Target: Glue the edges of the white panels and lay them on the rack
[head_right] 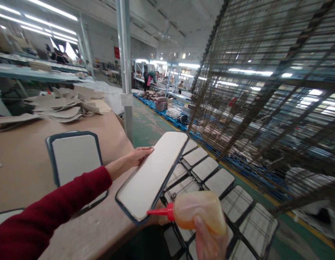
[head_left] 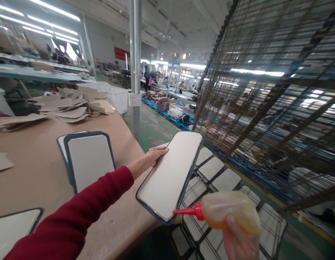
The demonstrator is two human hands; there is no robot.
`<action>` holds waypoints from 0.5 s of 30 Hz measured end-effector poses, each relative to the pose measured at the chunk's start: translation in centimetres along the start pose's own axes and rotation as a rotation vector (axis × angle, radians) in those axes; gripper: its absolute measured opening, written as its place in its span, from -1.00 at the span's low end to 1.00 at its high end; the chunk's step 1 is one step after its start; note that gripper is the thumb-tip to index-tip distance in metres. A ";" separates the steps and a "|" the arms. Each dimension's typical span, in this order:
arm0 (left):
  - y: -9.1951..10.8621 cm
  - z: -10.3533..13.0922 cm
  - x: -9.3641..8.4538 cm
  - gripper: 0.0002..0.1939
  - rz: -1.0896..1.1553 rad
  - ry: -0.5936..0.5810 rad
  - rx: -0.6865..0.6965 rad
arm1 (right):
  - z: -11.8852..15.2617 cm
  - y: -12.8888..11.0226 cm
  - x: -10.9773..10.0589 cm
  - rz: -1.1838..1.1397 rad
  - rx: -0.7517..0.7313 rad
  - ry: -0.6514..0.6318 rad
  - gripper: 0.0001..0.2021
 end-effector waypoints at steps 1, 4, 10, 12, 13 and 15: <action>0.2 -0.3 -0.3 -0.76 -0.001 0.017 0.012 | 0.3 1.0 -0.1 -0.007 0.050 -0.023 -0.75; 0.8 -1.2 -1.0 -0.69 -0.009 0.073 0.058 | 0.5 3.2 -1.0 -0.133 0.204 0.021 -0.68; 1.7 -0.4 -0.9 -0.56 -0.052 0.045 0.126 | -2.4 1.0 -3.1 -0.479 0.342 0.451 -0.62; 1.8 0.5 -0.3 -0.51 -0.067 -0.029 0.145 | -3.5 -0.4 -3.6 -0.529 0.319 0.512 -0.59; 1.7 1.0 0.1 -0.47 -0.072 -0.076 0.149 | -4.0 -1.3 -3.9 -0.533 0.279 0.515 -0.57; 1.6 1.9 0.5 -0.40 -0.088 -0.137 0.155 | -5.1 -3.2 -4.6 -0.505 0.137 0.484 -0.55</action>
Point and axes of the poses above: each hand's wrist, its own z-axis away from the middle knuckle, its own x-axis out of the palm, y = z × x, the point moved 9 cm from there along -z, towards the middle knuckle, and after that the axes turned 7 degrees about x, right-handed, at the moved point
